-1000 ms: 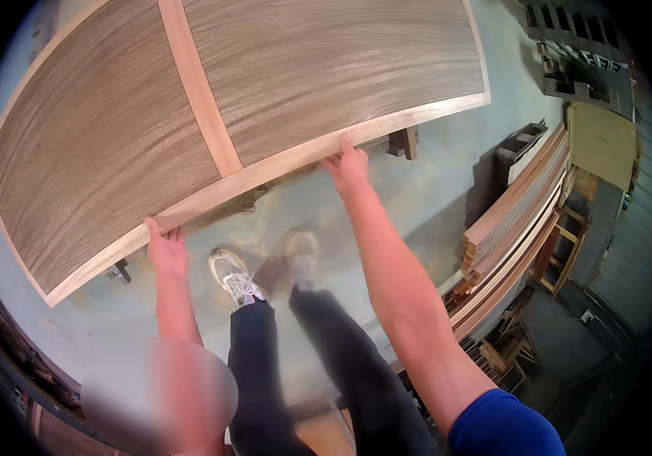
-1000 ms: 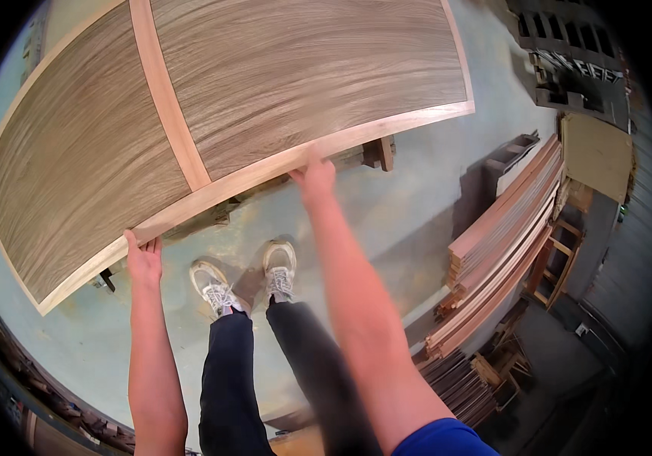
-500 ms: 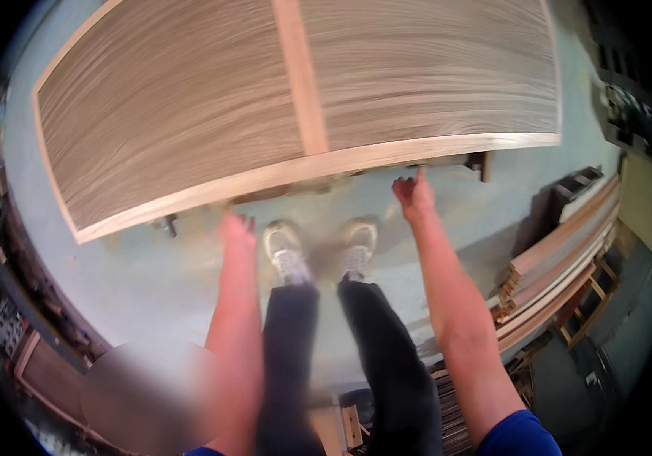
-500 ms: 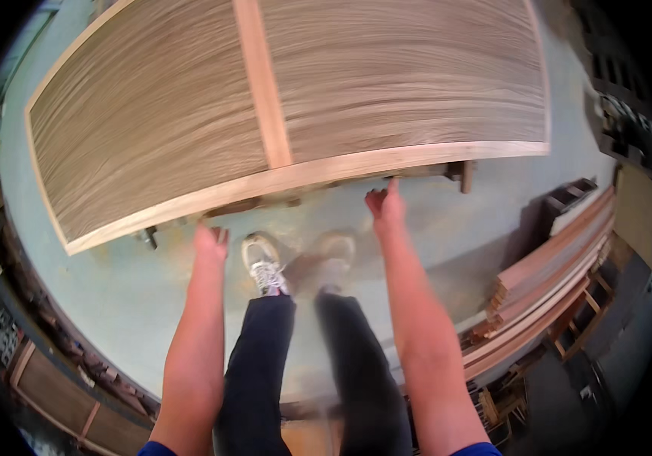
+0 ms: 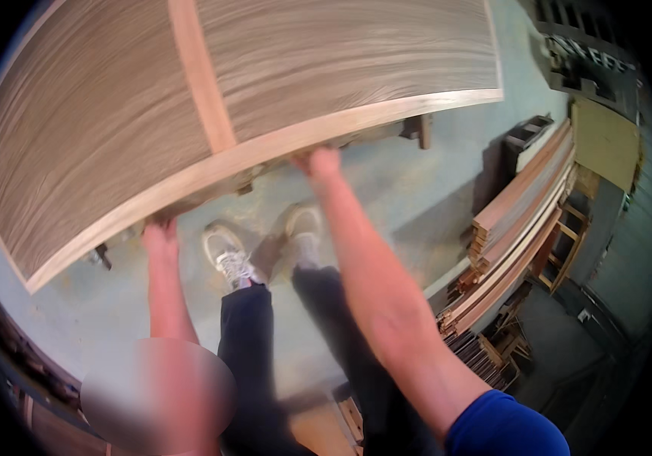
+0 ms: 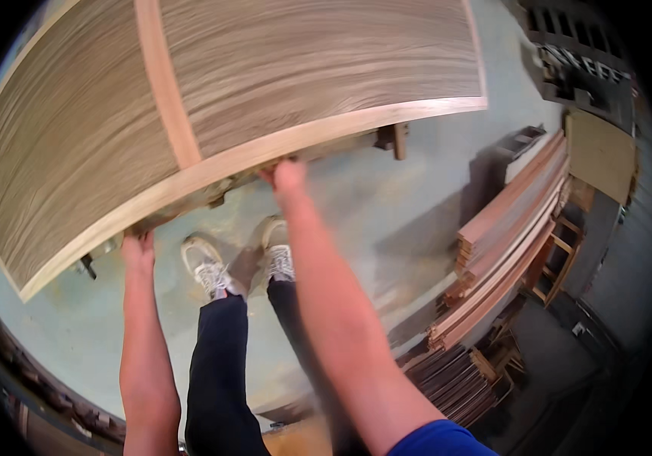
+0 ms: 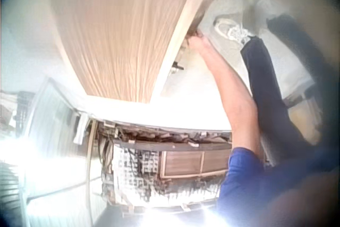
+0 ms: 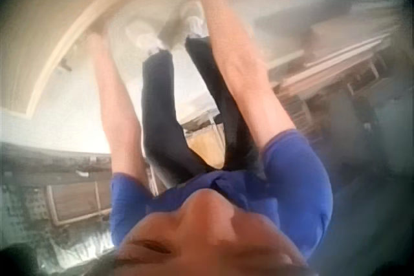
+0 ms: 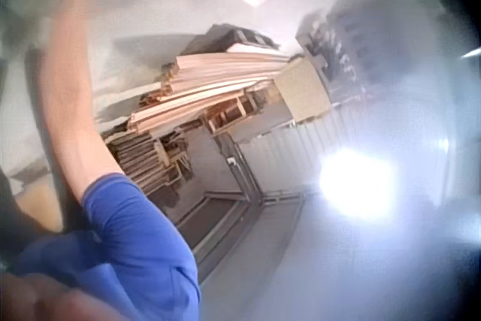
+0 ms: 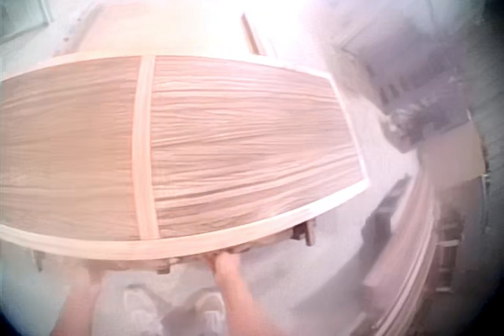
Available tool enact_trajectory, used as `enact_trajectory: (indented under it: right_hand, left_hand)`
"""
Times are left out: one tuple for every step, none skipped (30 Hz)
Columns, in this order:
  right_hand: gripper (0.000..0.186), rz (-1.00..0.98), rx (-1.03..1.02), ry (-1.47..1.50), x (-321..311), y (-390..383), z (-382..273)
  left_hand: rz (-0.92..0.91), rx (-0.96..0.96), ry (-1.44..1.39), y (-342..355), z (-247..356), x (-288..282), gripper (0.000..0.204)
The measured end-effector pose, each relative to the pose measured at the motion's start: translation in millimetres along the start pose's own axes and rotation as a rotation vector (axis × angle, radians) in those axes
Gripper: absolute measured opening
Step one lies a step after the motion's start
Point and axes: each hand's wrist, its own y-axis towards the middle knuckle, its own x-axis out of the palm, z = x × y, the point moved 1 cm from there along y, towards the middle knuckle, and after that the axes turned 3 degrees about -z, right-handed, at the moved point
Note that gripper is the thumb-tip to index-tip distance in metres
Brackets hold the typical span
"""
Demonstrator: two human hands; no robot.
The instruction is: The person uses a nail gun to attach trim to a large wooden panel, then sands the surface and edges with an orbital sander and sanding block. They use a utility knife to trim excess material and move the panel with a pallet jack before returning to sanding.
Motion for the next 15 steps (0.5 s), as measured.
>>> enact_trajectory:
  right_hand:
    - [0.03, -0.004, 0.013, 0.028, -7.4, -1.9, 5.8]
    - [0.03, 0.004, 0.029, 0.031, -15.0, -4.7, 11.2]
    - [0.03, 0.01, 0.045, 0.033, -20.7, -8.4, 15.2]
    - [0.031, 0.052, 0.051, 0.024, -21.7, -15.5, 20.3]
    - [0.032, 0.095, 0.062, 0.014, -21.7, -23.5, 26.2]
    - [0.033, 0.128, 0.102, 0.008, -21.5, -29.5, 29.7]
    - [0.033, 0.111, 0.09, 0.029, -21.0, -32.5, 29.5]
    - [0.033, 0.098, 0.073, 0.054, -24.9, -33.4, 32.7]
    - [0.034, 0.086, 0.056, 0.079, -28.6, -35.1, 36.2]
    - [0.04, 0.071, 0.066, 0.039, -35.2, -33.8, 40.3]
    - [0.04, 0.077, 0.079, 0.047, -31.0, -35.9, 40.0]
    - [0.041, 0.084, 0.091, 0.056, -24.6, -39.9, 42.1]
    - [0.042, 0.09, 0.105, 0.062, -20.7, -41.2, 42.0]
    - [0.042, 0.083, 0.101, 0.063, -19.2, -41.9, 41.4]
    - [0.042, 0.075, 0.098, 0.064, -17.7, -42.7, 39.5]
  left_hand:
    - [0.012, -0.007, 0.006, -2.5, -2.0, -3.1, 0.05]
    - [0.009, -0.021, -0.004, -4.7, -6.0, -7.4, 0.05]
    - [0.009, -0.034, -0.016, -5.7, -11.6, -12.3, 0.05]
    - [0.024, -0.038, -0.004, -5.1, -17.5, -21.3, 0.048]
    - [0.044, -0.043, 0.009, -4.8, -22.2, -31.6, 0.047]
    - [0.065, -0.044, -0.033, -6.3, -22.4, -39.2, 0.046]
    - [0.043, -0.028, -0.019, -8.4, -18.2, -46.7, 0.046]
    - [0.014, -0.015, -0.002, -7.0, -17.0, -52.2, 0.046]
    - [-0.015, -0.003, 0.014, -5.8, -19.7, -55.8, 0.045]
    - [0.054, -0.016, 0.02, -12.7, -21.1, -43.2, 0.046]
    - [0.062, -0.013, 0.026, -9.0, -21.6, -45.0, 0.046]
    - [0.069, -0.01, 0.031, -8.8, -17.7, -51.3, 0.047]
    - [0.078, -0.008, 0.034, -7.1, -18.8, -59.6, 0.047]
    - [0.068, -0.029, 0.021, -7.5, -16.0, -60.9, 0.048]
    - [0.058, -0.048, 0.007, -7.5, -12.6, -61.3, 0.048]
